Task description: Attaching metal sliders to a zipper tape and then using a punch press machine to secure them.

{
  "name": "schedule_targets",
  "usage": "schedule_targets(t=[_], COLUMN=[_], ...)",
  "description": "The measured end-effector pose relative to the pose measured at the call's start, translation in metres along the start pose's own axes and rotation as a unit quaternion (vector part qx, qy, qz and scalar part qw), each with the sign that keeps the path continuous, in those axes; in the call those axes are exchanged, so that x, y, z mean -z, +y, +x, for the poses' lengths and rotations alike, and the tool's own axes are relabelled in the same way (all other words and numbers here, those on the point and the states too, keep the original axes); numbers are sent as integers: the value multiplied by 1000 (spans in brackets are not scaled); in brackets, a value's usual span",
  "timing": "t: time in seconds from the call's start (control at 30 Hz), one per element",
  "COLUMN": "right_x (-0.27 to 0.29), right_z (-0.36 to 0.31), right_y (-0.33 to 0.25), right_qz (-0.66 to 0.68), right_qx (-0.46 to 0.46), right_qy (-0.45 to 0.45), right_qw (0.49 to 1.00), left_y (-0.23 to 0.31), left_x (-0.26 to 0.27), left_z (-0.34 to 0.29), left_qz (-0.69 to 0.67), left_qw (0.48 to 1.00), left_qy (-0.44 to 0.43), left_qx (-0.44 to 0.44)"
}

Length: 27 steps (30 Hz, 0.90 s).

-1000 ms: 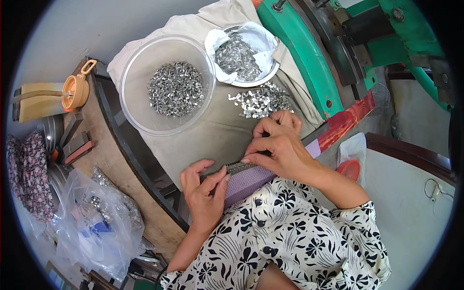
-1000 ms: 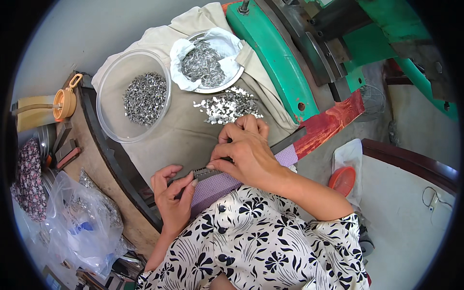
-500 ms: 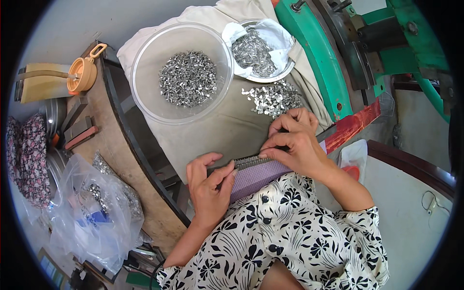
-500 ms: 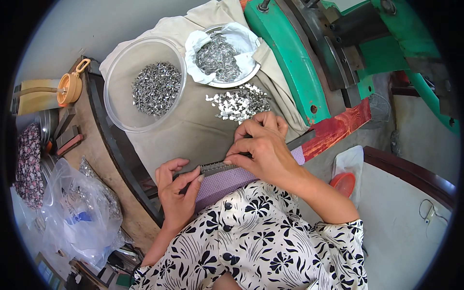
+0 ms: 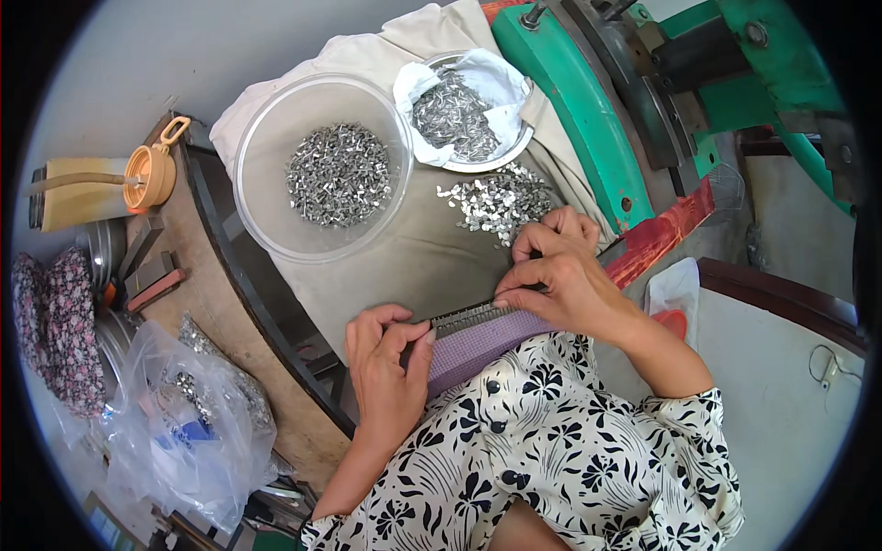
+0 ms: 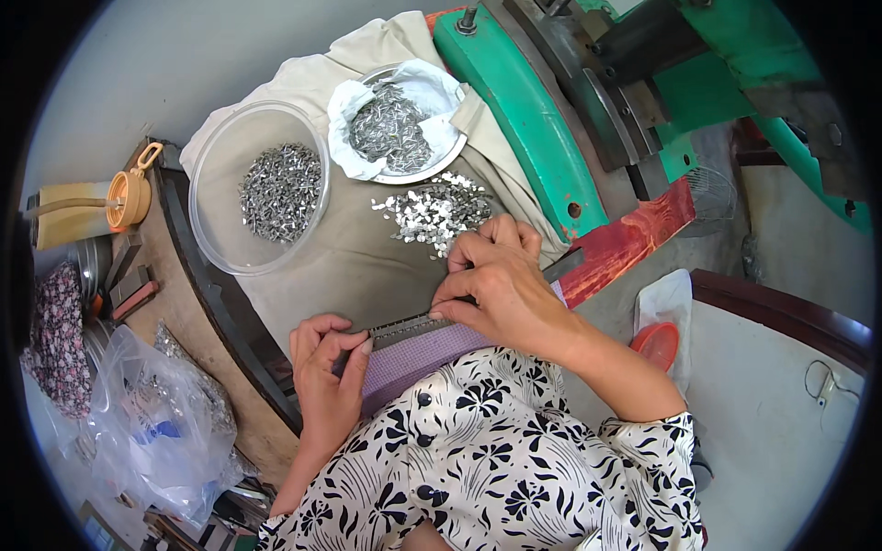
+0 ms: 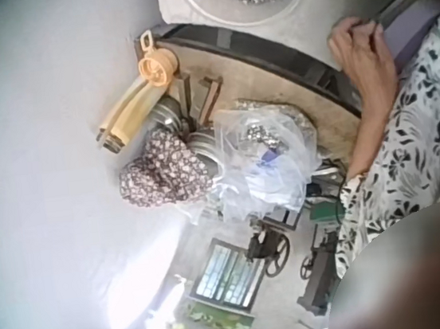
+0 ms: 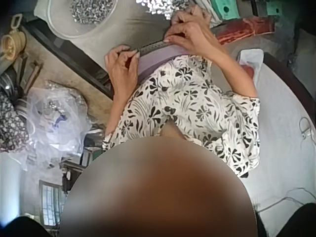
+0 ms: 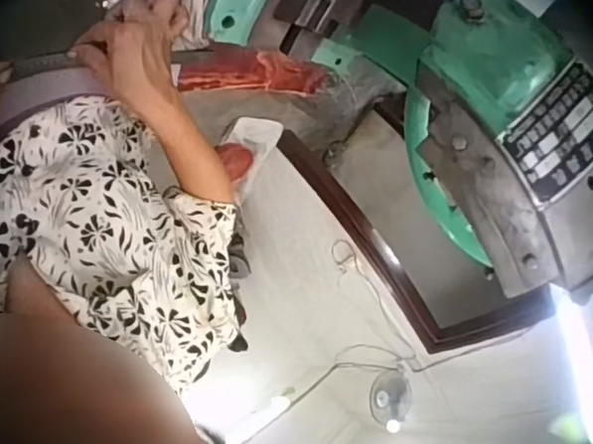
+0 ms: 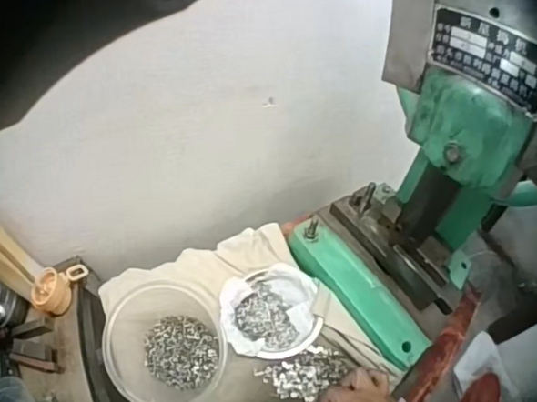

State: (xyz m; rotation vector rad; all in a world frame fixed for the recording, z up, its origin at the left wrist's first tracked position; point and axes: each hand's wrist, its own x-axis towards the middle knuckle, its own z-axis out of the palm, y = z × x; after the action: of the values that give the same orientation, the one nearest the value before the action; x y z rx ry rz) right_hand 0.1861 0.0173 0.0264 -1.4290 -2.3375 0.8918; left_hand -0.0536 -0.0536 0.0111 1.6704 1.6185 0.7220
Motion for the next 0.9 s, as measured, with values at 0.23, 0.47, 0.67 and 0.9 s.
schedule_targets(t=[0.23, 0.47, 0.67, 0.9], right_x=[2, 4, 5, 11], right_z=[1, 3, 3, 1], right_y=[3, 0, 0, 5], right_qz=[4, -8, -1, 1], right_qx=[6, 5, -6, 2], right_qy=[2, -4, -4, -21], right_qw=[1000, 1000, 1000, 1000], left_y=[6, 9, 9, 9], left_x=[1, 1, 1, 0], left_z=[9, 13, 13, 14], left_qz=[42, 78, 79, 80], left_qw=[998, 995, 995, 995], left_qy=[-39, -55, -54, -57], left_qx=[8, 7, 4, 5])
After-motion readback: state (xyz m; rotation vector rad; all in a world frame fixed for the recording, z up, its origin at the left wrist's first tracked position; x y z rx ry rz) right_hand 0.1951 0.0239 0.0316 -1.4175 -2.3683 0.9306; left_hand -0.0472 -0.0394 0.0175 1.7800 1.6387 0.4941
